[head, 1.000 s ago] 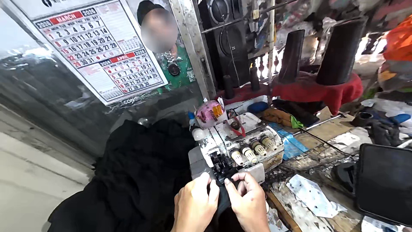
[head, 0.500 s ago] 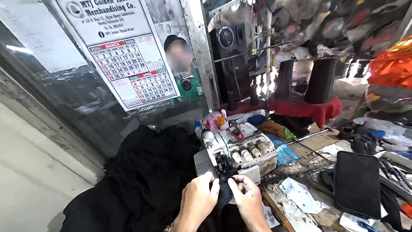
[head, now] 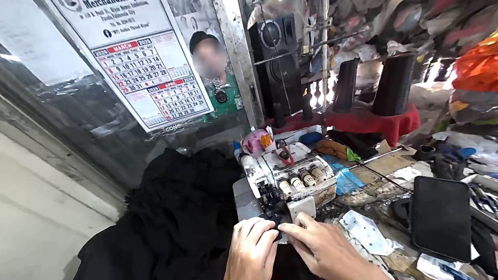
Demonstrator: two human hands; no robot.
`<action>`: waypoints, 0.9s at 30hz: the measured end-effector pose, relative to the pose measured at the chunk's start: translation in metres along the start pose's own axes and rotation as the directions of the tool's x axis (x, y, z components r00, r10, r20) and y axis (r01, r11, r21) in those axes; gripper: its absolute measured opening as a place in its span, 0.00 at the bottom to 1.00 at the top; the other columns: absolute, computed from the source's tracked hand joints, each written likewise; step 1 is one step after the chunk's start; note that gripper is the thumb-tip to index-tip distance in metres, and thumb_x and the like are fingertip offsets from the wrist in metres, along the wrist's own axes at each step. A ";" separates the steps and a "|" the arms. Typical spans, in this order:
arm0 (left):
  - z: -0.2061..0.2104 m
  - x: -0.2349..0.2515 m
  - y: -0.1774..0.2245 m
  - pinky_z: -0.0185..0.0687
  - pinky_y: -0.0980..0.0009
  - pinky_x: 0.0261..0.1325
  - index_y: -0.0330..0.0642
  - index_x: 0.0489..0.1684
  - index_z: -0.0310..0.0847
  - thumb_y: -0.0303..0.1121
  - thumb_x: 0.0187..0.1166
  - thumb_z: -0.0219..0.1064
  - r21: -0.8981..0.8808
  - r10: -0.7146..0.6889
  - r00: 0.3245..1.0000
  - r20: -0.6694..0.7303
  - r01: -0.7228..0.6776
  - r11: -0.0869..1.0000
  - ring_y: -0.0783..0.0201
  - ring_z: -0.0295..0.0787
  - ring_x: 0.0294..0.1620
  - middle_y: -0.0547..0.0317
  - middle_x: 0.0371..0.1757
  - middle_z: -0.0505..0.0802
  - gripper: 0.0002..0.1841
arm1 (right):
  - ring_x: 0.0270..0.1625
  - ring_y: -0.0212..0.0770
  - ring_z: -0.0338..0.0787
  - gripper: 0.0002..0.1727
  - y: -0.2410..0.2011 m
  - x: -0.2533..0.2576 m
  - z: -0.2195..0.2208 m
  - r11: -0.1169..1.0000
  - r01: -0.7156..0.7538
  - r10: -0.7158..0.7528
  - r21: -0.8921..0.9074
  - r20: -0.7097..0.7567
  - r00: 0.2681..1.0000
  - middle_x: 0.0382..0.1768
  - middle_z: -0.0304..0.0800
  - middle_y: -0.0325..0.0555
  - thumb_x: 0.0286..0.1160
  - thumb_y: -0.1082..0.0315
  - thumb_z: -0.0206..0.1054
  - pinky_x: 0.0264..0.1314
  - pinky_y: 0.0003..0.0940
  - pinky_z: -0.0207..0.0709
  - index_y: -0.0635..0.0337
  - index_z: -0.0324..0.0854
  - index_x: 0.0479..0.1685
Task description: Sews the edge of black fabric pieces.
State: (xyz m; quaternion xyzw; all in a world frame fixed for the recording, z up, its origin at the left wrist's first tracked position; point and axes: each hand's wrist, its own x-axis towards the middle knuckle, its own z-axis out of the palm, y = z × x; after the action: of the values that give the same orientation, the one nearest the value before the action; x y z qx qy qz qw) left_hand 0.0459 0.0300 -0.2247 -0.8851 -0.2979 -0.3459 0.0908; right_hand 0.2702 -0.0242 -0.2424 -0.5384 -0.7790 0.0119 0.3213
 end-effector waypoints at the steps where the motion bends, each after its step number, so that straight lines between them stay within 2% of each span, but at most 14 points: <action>1: 0.002 0.000 -0.001 0.76 0.59 0.75 0.61 0.45 0.94 0.41 0.80 0.66 -0.004 -0.001 1.000 0.007 0.001 1.000 0.67 0.85 0.69 0.76 0.59 0.94 0.09 | 0.26 0.38 0.83 0.19 -0.001 0.002 -0.003 1.000 0.014 -0.013 -0.005 0.020 1.000 0.41 0.82 0.39 0.86 0.49 0.55 0.20 0.40 0.76 0.20 0.80 0.71; 7: -0.007 0.002 0.004 0.76 0.59 0.73 0.61 0.47 0.95 0.45 0.82 0.66 -0.001 -0.035 0.998 0.058 0.035 0.999 0.70 0.87 0.65 0.77 0.56 0.95 0.10 | 0.24 0.40 0.81 0.20 0.003 -0.002 -0.007 0.999 0.052 -0.051 -0.008 0.060 0.997 0.38 0.81 0.40 0.88 0.49 0.53 0.18 0.41 0.73 0.22 0.79 0.74; 11: -0.003 -0.004 0.011 0.79 0.61 0.71 0.58 0.46 0.95 0.43 0.82 0.67 -0.056 -0.165 0.985 0.051 0.167 0.984 0.68 0.86 0.66 0.73 0.58 0.95 0.09 | 0.24 0.41 0.82 0.23 0.003 -0.003 0.000 1.000 -0.010 0.008 0.026 0.063 0.998 0.36 0.81 0.41 0.88 0.50 0.54 0.19 0.43 0.74 0.20 0.74 0.79; 15: 0.009 0.001 -0.027 0.82 0.61 0.72 0.55 0.48 0.95 0.41 0.82 0.66 -0.224 -0.212 0.977 0.032 0.214 0.951 0.68 0.86 0.68 0.72 0.59 0.94 0.10 | 0.31 0.41 0.86 0.24 0.007 0.003 0.010 0.991 -0.049 0.040 0.125 0.073 0.996 0.39 0.85 0.41 0.88 0.49 0.55 0.27 0.45 0.81 0.18 0.72 0.82; 19: 0.004 0.008 -0.073 0.79 0.63 0.79 0.56 0.53 0.95 0.42 0.85 0.63 -0.313 -0.193 0.974 0.119 0.221 0.924 0.69 0.84 0.73 0.76 0.63 0.93 0.12 | 0.38 0.37 0.89 0.21 0.007 0.001 0.009 0.977 -0.053 0.048 0.206 0.033 0.998 0.43 0.88 0.37 0.88 0.49 0.57 0.34 0.43 0.85 0.26 0.79 0.76; 22: -0.014 0.000 -0.086 0.79 0.61 0.81 0.56 0.51 0.96 0.40 0.84 0.65 -0.331 -0.144 0.975 0.169 0.194 0.924 0.66 0.83 0.76 0.74 0.65 0.93 0.11 | 0.36 0.38 0.91 0.22 -0.007 0.013 0.004 0.982 -0.010 0.005 0.188 0.027 1.000 0.38 0.92 0.36 0.88 0.50 0.57 0.34 0.46 0.85 0.31 0.78 0.78; 24: -0.030 -0.003 -0.079 0.78 0.59 0.81 0.55 0.48 0.96 0.39 0.82 0.68 -0.365 -0.108 0.972 0.207 0.179 0.914 0.62 0.83 0.76 0.71 0.64 0.94 0.09 | 0.27 0.44 0.88 0.27 -0.019 0.032 -0.001 0.989 0.011 -0.028 0.148 0.112 0.993 0.25 0.87 0.38 0.87 0.49 0.56 0.29 0.49 0.80 0.32 0.71 0.86; 26: -0.036 0.001 -0.070 0.80 0.59 0.79 0.55 0.47 0.96 0.39 0.80 0.70 -0.363 -0.106 0.977 0.186 0.169 0.916 0.62 0.84 0.74 0.71 0.61 0.95 0.08 | 0.29 0.50 0.87 0.29 -0.027 0.050 -0.004 0.993 0.012 -0.043 0.116 0.271 0.962 0.24 0.85 0.43 0.88 0.48 0.53 0.31 0.54 0.79 0.31 0.66 0.89; 27: -0.032 0.005 -0.067 0.81 0.61 0.76 0.56 0.48 0.96 0.40 0.80 0.69 -0.323 -0.122 0.982 0.147 0.164 0.932 0.64 0.85 0.71 0.71 0.60 0.95 0.09 | 0.31 0.51 0.89 0.27 -0.029 0.056 -0.006 0.994 0.025 -0.058 0.104 0.325 0.944 0.27 0.87 0.45 0.88 0.49 0.52 0.33 0.55 0.80 0.32 0.69 0.87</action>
State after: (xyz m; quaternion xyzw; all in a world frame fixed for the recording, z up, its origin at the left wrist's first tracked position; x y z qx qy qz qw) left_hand -0.0091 0.0748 -0.2004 -0.8833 -0.3039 -0.3412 -0.1047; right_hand 0.2371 0.0097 -0.2000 -0.4960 -0.8311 0.1326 0.2137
